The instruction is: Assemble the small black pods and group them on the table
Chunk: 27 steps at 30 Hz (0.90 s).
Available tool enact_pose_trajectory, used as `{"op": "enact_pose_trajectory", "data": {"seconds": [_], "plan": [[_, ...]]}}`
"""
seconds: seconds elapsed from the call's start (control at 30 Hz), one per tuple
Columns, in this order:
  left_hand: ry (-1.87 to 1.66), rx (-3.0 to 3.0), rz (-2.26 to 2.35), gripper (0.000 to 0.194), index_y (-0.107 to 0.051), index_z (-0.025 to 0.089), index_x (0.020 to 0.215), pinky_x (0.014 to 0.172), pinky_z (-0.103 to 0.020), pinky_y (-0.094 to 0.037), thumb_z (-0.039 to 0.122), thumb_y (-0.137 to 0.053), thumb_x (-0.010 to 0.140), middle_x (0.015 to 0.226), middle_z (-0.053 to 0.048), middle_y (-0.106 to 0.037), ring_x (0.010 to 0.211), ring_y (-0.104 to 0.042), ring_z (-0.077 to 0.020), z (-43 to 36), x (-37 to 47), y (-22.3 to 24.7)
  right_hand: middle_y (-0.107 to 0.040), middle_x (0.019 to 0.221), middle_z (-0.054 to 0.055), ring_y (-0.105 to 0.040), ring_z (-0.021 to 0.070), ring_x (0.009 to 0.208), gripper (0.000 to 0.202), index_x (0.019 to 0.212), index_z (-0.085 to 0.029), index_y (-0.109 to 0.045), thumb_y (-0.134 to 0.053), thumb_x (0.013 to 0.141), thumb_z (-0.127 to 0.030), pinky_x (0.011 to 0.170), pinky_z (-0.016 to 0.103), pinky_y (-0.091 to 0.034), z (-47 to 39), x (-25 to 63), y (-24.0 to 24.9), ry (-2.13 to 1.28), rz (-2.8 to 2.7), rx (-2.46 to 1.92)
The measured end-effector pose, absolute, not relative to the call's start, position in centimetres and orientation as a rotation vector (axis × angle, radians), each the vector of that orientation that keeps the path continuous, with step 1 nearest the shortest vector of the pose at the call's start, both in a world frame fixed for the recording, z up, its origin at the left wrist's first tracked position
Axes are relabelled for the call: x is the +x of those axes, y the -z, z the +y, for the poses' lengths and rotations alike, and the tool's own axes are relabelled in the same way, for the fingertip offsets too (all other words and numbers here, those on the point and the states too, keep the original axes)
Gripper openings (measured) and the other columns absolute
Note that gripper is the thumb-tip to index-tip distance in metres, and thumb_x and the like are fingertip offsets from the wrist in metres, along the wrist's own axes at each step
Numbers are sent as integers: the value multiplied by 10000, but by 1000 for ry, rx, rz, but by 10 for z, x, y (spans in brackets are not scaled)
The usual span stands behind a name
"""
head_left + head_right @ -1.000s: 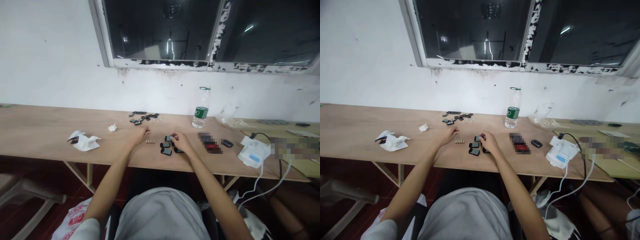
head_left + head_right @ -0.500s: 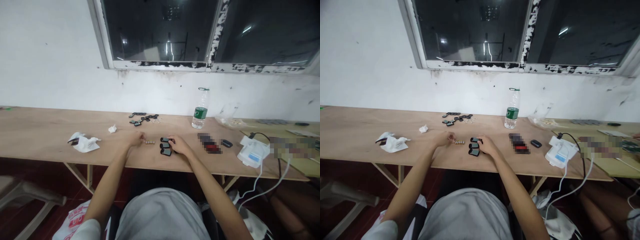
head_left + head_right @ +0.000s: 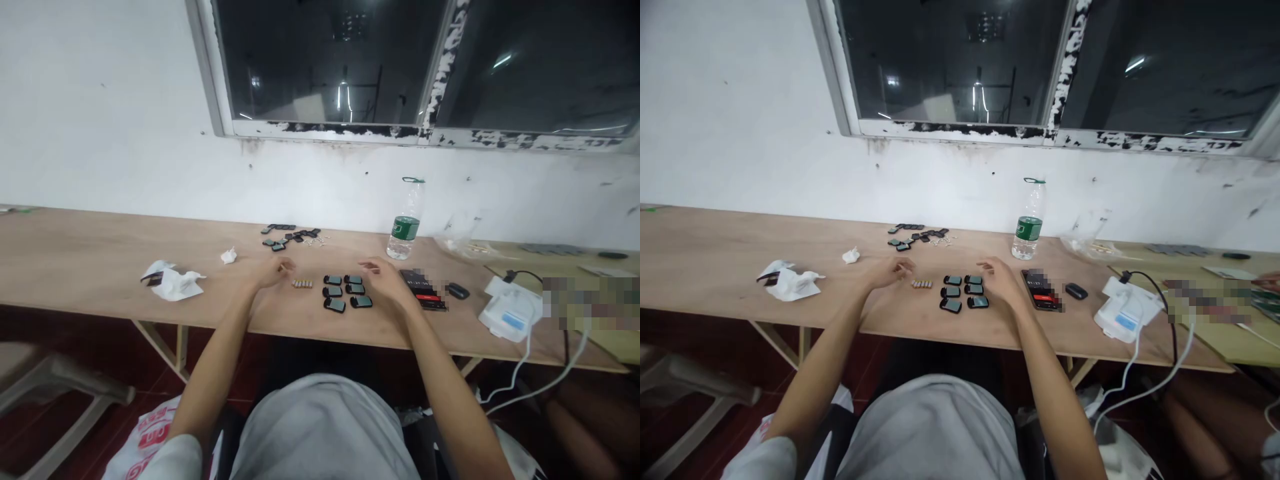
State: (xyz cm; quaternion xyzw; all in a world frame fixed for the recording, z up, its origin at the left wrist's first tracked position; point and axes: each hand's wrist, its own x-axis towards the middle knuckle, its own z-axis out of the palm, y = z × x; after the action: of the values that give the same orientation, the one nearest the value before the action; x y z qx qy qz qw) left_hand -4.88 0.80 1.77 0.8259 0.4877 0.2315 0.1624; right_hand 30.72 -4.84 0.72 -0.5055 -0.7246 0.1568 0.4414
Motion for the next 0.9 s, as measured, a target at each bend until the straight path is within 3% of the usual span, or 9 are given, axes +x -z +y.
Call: {"op": "enact_pose_trajectory", "data": {"seconds": [0.07, 0.2, 0.33, 0.53, 0.77, 0.9], "plan": [[-673, 2392, 1437, 323, -709, 148, 1040, 818, -333, -546, 172, -501, 793, 1010, -87, -762, 857, -696, -221, 10, -51, -17, -735, 1176, 115, -694, 242, 1031, 299, 1106, -168, -724, -541, 871, -147, 950, 368, -519, -46, 321, -6, -370, -1839, -1346], [-544, 2438, 1488, 265, -735, 171, 968, 811, -332, -530, 245, -529, 818, 946, -79, -771, 844, -689, -238, 18, -55, -7, -782, 978, 84, -707, 254, 904, 202, 910, -187, -753, -556, 868, -179, 825, 334, -512, -43, 336, 1, -371, -2043, -1452], [-459, 2430, 1443, 275, -749, 195, 981, 833, -309, -521, 319, -552, 836, 1046, -78, -772, 904, -694, -237, 26, -58, 4, -757, 782, 55, -676, 216, 731, 178, 735, -185, -698, -562, 840, -142, 691, 285, -471, -41, 332, 7, -453, -2164, -1500], [-467, 2412, 1321, 357, -739, 187, 1044, 877, -334, -518, 404, -524, 859, 1083, -80, -766, 954, -684, -249, 32, -63, 12, -747, 866, 49, -651, 180, 770, 114, 857, -179, -665, -578, 825, -113, 691, 240, -436, -43, 324, 8, -400, -2166, -1614], [-496, 2397, 1297, 371, -739, 191, 1038, 899, -353, -512, 434, -527, 854, 1098, -86, -759, 976, -687, -266, 36, -65, 15, -731, 824, 49, -616, 165, 728, 120, 791, -175, -641, -545, 833, -120, 650, 229, -402, -43, 322, 6, -427, -2204, -1663], [-488, 2400, 1294, 381, -738, 193, 1040, 894, -350, -515, 446, -522, 855, 1096, -79, -762, 975, -681, -262, 36, -65, 15, -728, 837, 44, -613, 167, 741, 118, 808, -180, -636, -566, 777, -89, 653, 222, -398, -42, 322, 7, -423, -2149, -1675]]}}
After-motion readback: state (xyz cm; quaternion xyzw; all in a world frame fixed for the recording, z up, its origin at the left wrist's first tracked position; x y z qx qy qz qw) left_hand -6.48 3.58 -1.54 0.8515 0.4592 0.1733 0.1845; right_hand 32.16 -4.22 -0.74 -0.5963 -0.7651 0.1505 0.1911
